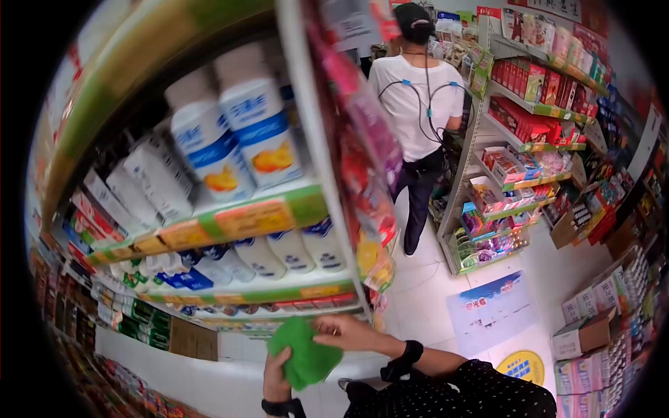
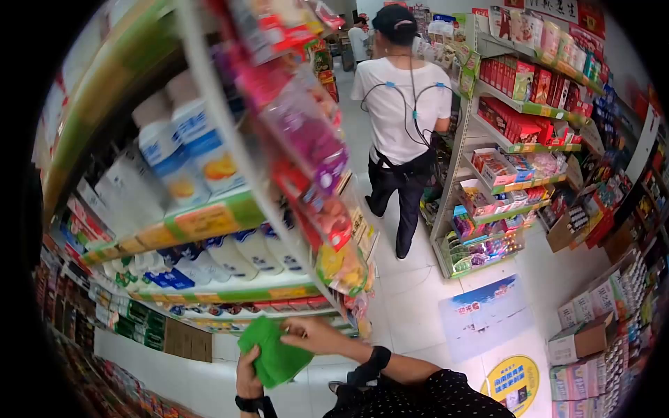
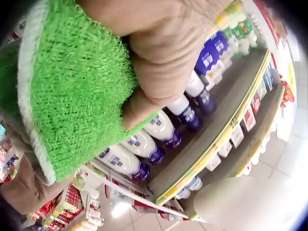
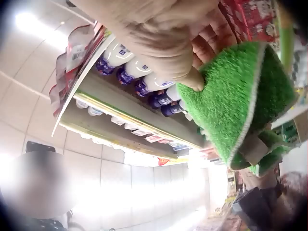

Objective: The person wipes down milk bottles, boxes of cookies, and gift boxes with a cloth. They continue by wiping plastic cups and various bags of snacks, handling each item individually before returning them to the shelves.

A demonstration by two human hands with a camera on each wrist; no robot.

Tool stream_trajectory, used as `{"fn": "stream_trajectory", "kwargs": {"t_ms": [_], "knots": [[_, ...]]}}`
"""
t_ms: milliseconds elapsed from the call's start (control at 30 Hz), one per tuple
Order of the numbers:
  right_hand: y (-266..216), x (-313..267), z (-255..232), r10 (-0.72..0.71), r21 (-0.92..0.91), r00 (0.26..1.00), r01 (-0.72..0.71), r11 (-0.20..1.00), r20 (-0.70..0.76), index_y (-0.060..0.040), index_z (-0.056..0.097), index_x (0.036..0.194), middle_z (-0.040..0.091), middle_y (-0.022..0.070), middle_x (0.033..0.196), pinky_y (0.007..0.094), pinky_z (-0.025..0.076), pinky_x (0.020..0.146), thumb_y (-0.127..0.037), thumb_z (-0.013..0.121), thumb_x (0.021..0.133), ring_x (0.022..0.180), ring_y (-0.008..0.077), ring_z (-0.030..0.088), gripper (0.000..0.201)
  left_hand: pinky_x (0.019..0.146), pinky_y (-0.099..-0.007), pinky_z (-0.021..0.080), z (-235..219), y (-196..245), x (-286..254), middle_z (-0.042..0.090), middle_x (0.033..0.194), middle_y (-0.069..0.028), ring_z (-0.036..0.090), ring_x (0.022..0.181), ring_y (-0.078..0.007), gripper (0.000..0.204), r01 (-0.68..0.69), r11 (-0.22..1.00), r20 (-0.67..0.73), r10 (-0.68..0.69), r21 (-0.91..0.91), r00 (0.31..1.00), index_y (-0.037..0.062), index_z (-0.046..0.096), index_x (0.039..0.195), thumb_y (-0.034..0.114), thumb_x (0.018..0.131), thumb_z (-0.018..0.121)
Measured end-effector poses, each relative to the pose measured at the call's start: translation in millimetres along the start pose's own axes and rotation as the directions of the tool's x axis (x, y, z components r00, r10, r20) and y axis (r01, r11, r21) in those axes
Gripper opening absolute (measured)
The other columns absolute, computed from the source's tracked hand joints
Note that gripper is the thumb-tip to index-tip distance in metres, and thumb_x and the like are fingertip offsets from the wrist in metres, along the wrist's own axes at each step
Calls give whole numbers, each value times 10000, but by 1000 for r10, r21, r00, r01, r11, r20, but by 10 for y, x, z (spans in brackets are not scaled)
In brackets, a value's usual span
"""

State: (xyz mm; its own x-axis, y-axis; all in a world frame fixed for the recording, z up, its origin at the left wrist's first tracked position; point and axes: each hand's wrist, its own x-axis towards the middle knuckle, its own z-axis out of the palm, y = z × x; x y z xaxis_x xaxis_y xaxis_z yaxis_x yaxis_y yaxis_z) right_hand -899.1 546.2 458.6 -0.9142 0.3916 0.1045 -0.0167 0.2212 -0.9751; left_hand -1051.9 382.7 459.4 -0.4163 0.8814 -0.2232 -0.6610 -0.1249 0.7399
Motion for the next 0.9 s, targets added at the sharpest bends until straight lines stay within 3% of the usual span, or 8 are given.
{"fn": "stream_trajectory", "kwargs": {"t_ms": [67, 200, 333, 433, 567, 667, 733, 900], "knots": [[92, -42, -6, -38, 80, 992, 28, 996, 117, -16, 578, 1181, 665, 72, 992, 258, 516, 704, -233, 643, 900, 878, 114, 625, 360, 994, -431, 440, -289, -120, -81, 526, 1286, -157, 534, 1161, -307, 624, 45, 996, -97, -53, -77, 994, 0, 403, 1364, 125, 813, 669], [243, -124, -48, -39, 161, 984, 10, 987, 176, -23, 550, 1236, 629, 93, 1120, 280, 536, 772, -237, 642, 901, 958, 144, 616, 408, 996, -467, 433, -164, -199, -280, 521, 1289, -169, 534, 1160, -325, 631, -11, 994, -236, -15, -111, 972, 7, 405, 1363, 157, 814, 677], [335, -255, -248, -4, 238, 975, -50, 970, 223, -22, 535, 1258, 604, 93, 1159, 294, 528, 799, -235, 653, 893, 995, 170, 604, 439, 1022, -490, 409, 193, -399, -262, 513, 1301, -182, 510, 1187, -358, 662, -11, 999, -144, 17, 41, 989, 8, 398, 1369, 170, 796, 687], [249, -416, -420, 6, 142, 989, -28, 990, 149, -15, 518, 1276, 596, 90, 1160, 308, 501, 846, -240, 661, 888, 1013, 189, 599, 471, 981, -441, 455, 466, -577, -159, 531, 1272, -164, 543, 1152, -316, 663, 95, 995, -14, -96, -35, 995, 4, 389, 1372, 124, 800, 702], [297, -654, -655, -58, 196, 998, 52, 979, 21, 25, 581, 1179, 619, 82, 1079, 301, 458, 882, -222, 689, 866, 988, 159, 582, 413, 974, -412, 461, 597, -751, 12, 536, 1270, -145, 551, 1145, -275, 638, 207, 978, 69, -206, -10, 976, 3, 388, 1375, 118, 824, 689], [222, -999, -855, 56, 192, 998, -49, 980, -30, 48, 602, 1120, 640, 53, 994, 293, 456, 866, -173, 677, 874, 952, 124, 575, 339, 947, -361, 473, 785, -835, 134, 553, 1247, -118, 565, 1118, -218, 591, 354, 933, 170, -359, 56, 918, -7, 411, 1359, 117, 846, 677], [294, -1188, -897, 68, 302, 983, -12, 953, -173, 24, 621, 1039, 621, 33, 859, 256, 456, 772, -152, 687, 862, 861, 78, 564, 258, 955, -362, 471, 913, -936, 263, 556, 1245, -115, 567, 1121, -225, 604, 378, 904, 236, -419, 201, 877, -8, 408, 1361, 127, 842, 685], [215, -1538, -1389, 226, 528, 924, -32, 849, -307, -6, 616, 974, 625, -10, 873, 216, 453, 750, -120, 648, 879, 821, 57, 568, 152, 892, -300, 467, 1402, -1291, 374, 601, 1163, -71, 574, 1032, -151, 483, 300, 829, 254, -454, 472, 854, -25, 487, 1291, 124, 869, 671]]}}
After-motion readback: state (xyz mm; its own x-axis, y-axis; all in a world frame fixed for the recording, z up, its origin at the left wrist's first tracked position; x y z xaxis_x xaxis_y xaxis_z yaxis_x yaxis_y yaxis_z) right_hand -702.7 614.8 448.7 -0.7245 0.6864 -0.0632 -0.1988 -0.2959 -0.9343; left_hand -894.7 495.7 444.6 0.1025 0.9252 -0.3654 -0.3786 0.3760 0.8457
